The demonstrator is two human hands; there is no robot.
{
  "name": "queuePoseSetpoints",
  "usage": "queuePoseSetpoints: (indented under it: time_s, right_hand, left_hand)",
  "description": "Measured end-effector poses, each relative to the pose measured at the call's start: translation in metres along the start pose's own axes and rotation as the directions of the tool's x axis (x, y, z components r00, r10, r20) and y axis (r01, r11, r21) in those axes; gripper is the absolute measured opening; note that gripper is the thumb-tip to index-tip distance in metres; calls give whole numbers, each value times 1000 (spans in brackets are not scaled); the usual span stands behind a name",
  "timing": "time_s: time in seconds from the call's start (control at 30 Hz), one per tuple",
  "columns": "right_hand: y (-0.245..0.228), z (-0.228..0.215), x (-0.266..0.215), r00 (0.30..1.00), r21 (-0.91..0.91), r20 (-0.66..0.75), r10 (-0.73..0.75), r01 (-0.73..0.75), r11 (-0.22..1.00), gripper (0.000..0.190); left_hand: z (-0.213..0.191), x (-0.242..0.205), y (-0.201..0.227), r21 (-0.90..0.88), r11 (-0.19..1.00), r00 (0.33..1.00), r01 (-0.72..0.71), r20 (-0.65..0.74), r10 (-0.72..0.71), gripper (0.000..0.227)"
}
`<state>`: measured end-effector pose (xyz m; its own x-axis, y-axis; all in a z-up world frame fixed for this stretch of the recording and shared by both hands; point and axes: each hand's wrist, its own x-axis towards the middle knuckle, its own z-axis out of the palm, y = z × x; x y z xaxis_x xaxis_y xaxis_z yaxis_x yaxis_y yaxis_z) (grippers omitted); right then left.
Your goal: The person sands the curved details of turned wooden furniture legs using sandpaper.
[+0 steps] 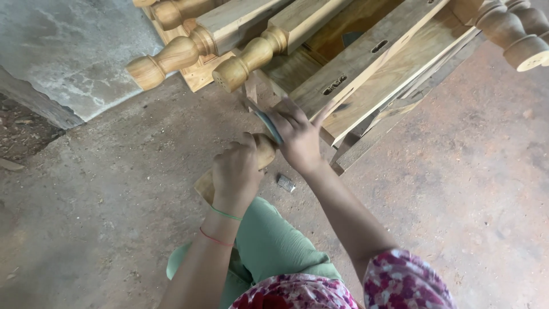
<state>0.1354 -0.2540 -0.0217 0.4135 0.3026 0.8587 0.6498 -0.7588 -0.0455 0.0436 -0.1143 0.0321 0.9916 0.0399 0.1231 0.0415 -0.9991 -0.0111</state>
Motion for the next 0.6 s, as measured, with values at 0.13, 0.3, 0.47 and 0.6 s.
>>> queuePoseSetpoints:
  time_s: [0.13, 0.3, 0.47, 0.6]
  right_hand:
    - [-6, -5, 43, 974, 65, 219, -61, 48, 997, 40]
    - [11, -13, 25, 923, 101, 328, -202, 178, 979, 40]
    - [8, -9, 40, 893, 40, 429, -133, 129, 991, 29]
    - [3, 7, 59, 655, -46, 746, -116, 225, 973, 19]
  left_hand:
    - [6, 3, -5, -38, 999, 998, -25, -63, 22, 82]
    - [10, 4, -8, -161, 986, 997, -40, -78, 27, 63]
    - [9, 2, -2, -147, 989, 996, -26, -89, 12, 61]
    - [1, 2, -2, -168, 986, 999, -16, -44, 8, 62]
